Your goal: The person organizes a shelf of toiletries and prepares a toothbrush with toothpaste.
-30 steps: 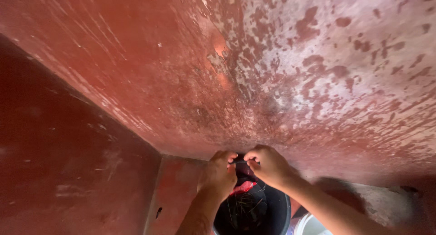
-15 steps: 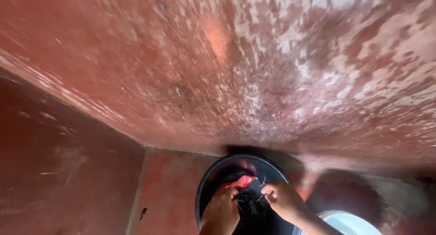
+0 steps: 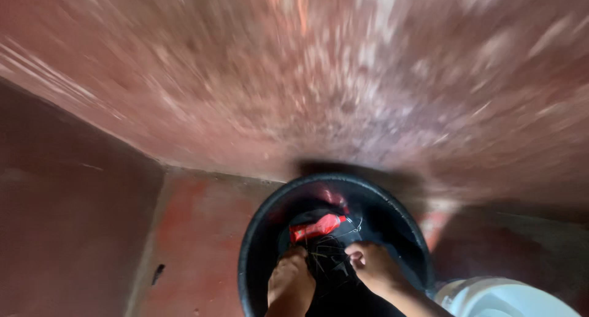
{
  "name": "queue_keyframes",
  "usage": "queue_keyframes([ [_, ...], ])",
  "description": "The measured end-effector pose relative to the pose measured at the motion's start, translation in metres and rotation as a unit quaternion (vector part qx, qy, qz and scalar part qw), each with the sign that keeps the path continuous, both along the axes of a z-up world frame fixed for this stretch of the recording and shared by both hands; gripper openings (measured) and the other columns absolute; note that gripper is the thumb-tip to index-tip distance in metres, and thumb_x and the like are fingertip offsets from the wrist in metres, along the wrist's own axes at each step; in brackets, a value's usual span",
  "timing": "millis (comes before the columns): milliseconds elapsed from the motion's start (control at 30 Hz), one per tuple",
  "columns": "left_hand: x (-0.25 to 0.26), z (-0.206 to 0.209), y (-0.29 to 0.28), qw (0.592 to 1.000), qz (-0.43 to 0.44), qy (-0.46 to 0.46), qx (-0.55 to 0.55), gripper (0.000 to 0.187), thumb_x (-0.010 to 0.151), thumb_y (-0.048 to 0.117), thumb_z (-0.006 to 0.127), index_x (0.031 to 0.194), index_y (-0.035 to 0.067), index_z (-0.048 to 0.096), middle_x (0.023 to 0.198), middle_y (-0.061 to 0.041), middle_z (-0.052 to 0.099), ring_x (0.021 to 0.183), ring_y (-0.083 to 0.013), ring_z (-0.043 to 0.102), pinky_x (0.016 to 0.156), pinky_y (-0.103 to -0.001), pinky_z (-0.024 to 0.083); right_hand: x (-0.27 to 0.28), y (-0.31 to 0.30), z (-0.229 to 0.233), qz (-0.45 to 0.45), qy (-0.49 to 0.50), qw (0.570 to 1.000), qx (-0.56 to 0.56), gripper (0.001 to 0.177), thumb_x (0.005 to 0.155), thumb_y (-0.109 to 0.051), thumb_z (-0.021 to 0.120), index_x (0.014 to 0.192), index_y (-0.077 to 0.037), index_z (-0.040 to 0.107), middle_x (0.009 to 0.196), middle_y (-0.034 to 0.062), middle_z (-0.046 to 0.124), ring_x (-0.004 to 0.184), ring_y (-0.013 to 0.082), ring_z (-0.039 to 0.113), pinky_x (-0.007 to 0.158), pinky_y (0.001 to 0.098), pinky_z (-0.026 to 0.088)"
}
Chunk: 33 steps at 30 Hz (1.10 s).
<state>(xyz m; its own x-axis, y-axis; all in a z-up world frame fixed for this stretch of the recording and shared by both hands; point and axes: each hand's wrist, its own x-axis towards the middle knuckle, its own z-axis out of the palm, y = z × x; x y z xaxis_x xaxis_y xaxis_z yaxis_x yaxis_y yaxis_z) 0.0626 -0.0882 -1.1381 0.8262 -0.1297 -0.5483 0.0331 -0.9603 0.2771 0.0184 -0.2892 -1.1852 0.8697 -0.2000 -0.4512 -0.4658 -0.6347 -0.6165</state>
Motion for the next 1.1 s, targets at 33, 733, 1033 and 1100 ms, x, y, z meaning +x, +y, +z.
queue_keyframes([
  [33,0.001,-0.019,-0.003,1.000,-0.004,0.016,0.012,0.038,0.095,0.018,0.057,0.133,0.017,0.054,0.124,-0.013,0.066,0.116,-0.0274,0.068,0.102,-0.036,0.053,0.002,-0.001,-0.017,0.001,-0.009,1.000,0.013,0.024,0.086,-0.012,0.067,0.107,-0.011,0.077,0.102,0.0081,0.080,0.093,0.0203,0.079,0.085,0.0318,0.061],
  [733,0.020,-0.176,-0.007,0.994,-0.070,0.023,0.075,0.029,0.099,0.017,0.057,0.127,0.012,0.058,0.127,-0.012,0.067,0.120,-0.0282,0.064,0.102,-0.043,0.051,0.033,0.053,-0.139,0.083,0.151,0.984,-0.051,0.026,0.091,-0.018,0.064,0.113,-0.006,0.069,0.106,0.0194,0.074,0.099,0.0325,0.075,0.087,0.0454,0.060],
  [1033,0.021,-0.153,-0.010,0.995,0.020,0.079,0.056,0.028,0.094,0.023,0.067,0.120,0.013,0.068,0.129,-0.012,0.068,0.123,-0.0295,0.065,0.102,-0.040,0.053,0.025,0.045,-0.165,0.093,0.137,0.986,0.009,0.023,0.089,-0.023,0.065,0.088,-0.012,0.085,0.084,0.0107,0.080,0.076,0.0211,0.075,0.077,0.0388,0.055],
  [1100,0.023,-0.132,-0.012,0.994,0.075,0.070,0.030,0.031,0.092,0.023,0.068,0.121,0.012,0.067,0.127,-0.012,0.070,0.121,-0.0294,0.067,0.101,-0.039,0.055,0.023,0.047,-0.164,0.081,0.158,0.984,0.008,0.021,0.087,-0.027,0.070,0.092,-0.015,0.085,0.083,0.0060,0.080,0.070,0.0168,0.073,0.071,0.0358,0.050],
])
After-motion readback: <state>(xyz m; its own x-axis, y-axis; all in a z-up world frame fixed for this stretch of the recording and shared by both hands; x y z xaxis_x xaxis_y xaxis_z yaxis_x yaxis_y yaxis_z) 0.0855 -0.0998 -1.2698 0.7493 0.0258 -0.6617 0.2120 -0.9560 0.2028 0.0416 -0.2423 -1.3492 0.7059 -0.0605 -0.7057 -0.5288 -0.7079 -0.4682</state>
